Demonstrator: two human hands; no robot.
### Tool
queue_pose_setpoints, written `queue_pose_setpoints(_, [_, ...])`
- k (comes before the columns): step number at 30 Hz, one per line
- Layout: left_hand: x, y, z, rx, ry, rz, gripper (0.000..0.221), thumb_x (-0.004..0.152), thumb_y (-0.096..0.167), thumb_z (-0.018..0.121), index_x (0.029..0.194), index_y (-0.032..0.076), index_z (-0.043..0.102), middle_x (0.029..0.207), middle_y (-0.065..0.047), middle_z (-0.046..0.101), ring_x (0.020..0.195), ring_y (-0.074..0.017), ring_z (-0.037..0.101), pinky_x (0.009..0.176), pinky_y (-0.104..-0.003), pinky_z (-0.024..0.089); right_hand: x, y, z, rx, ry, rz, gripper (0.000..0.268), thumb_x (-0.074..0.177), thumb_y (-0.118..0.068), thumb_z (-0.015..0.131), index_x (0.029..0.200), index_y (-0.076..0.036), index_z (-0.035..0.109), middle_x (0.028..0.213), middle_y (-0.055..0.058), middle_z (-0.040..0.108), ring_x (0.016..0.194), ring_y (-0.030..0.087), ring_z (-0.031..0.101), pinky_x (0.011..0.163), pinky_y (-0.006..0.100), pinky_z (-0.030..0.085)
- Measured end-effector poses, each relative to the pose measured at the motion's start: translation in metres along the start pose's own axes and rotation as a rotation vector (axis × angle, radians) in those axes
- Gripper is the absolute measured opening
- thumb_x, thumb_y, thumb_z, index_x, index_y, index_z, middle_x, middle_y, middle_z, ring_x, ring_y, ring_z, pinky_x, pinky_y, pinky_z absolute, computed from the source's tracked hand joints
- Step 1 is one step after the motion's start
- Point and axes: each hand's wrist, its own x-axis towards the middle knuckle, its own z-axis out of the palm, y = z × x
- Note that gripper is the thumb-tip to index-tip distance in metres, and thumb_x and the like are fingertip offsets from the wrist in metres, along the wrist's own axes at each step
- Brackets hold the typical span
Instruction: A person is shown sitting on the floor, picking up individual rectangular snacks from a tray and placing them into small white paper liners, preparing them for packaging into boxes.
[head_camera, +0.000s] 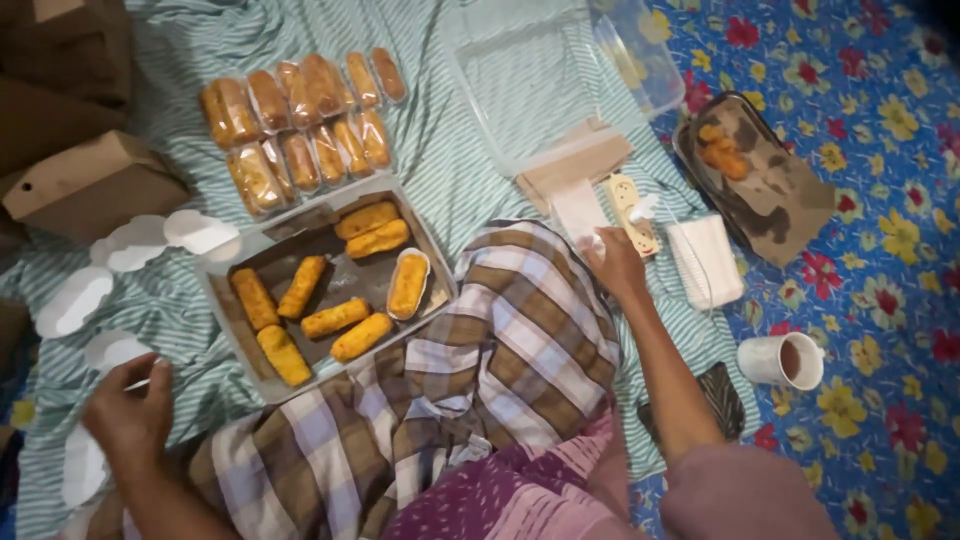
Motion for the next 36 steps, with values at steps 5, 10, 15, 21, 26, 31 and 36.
queue_pose_setpoints(5, [0.002,-0.01,0.012,-0.055,-0.054,0.015,0.02,0.103,0.02,0.074,0.116,0.006,0.078,0.1,-0.012,0.076,0.081,-0.0261,0.072,0.085,-0.039,0.053,0.016,-0.034,0.006,-0.11,-0.129,0.139,0.041,0.083,-0.046,0.072,0.117,-0.022,0.073,0.127,0.005,0.067,0.119,0.026,0.064,0.091,0.047,0.052])
queue_pose_setpoints(10, [0.005,-0.012,0.029,-0.071,-0.048,-0.042,0.019,0.096,0.015,0.077,0.114,0.009,0.078,0.098,-0.014,0.076,0.088,-0.0304,0.073,0.081,-0.041,0.056,0.013,0.003,0.043,-0.159,-0.212,0.162,0.049,0.089,-0.059,0.068,0.122,-0.023,0.07,0.129,0.003,0.064,0.122,0.027,0.062,0.097,0.047,0.052])
queue_pose_setpoints(15, [0.004,0.011,0.023,-0.177,-0.048,-0.111,0.023,0.092,0.009,0.078,0.115,0.005,0.078,0.096,-0.026,0.075,0.09,-0.0436,0.073,0.078,-0.048,0.059,0.012,0.02,0.056,-0.167,-0.271,0.281,0.056,0.093,-0.072,0.063,0.126,-0.027,0.07,0.132,0.0,0.062,0.131,0.023,0.058,0.106,0.046,0.05])
queue_pose_setpoints(21, [0.005,0.013,0.024,-0.05,-0.071,-0.062,0.022,0.088,0.022,0.079,0.109,0.017,0.079,0.084,-0.009,0.076,0.085,-0.0318,0.075,0.08,-0.043,0.06,-0.002,0.002,0.028,-0.192,-0.213,0.298,0.029,0.104,-0.046,0.06,0.12,-0.028,0.076,0.12,0.002,0.073,0.118,0.03,0.067,0.099,0.049,0.055])
queue_pose_setpoints(26, [0.006,0.012,0.028,-0.025,-0.077,-0.046,0.022,0.085,0.025,0.079,0.107,0.021,0.078,0.081,-0.005,0.076,0.084,-0.0296,0.075,0.083,-0.044,0.059,0.002,0.017,0.026,-0.239,-0.205,0.377,0.025,0.091,-0.055,0.068,0.107,-0.037,0.076,0.11,-0.006,0.076,0.11,0.032,0.071,0.093,0.052,0.057])
queue_pose_setpoints(31, [0.001,0.038,0.006,-0.065,-0.115,-0.029,0.024,0.089,0.025,0.073,0.106,0.009,0.076,0.096,-0.012,0.078,0.09,-0.0311,0.072,0.081,-0.045,0.053,-0.008,-0.045,-0.029,0.012,-0.099,0.268,0.024,0.094,-0.033,0.077,0.103,-0.012,0.082,0.105,0.008,0.078,0.101,0.031,0.07,0.088,0.043,0.05])
queue_pose_setpoints(36, [0.005,0.031,0.012,-0.032,-0.091,-0.005,0.024,0.088,0.028,0.072,0.104,0.011,0.076,0.091,-0.012,0.077,0.087,-0.0326,0.072,0.081,-0.045,0.052,-0.004,-0.014,-0.037,0.012,0.103,0.103,0.013,0.101,-0.02,0.073,0.105,-0.01,0.08,0.101,0.015,0.074,0.09,0.032,0.07,0.084,0.045,0.052])
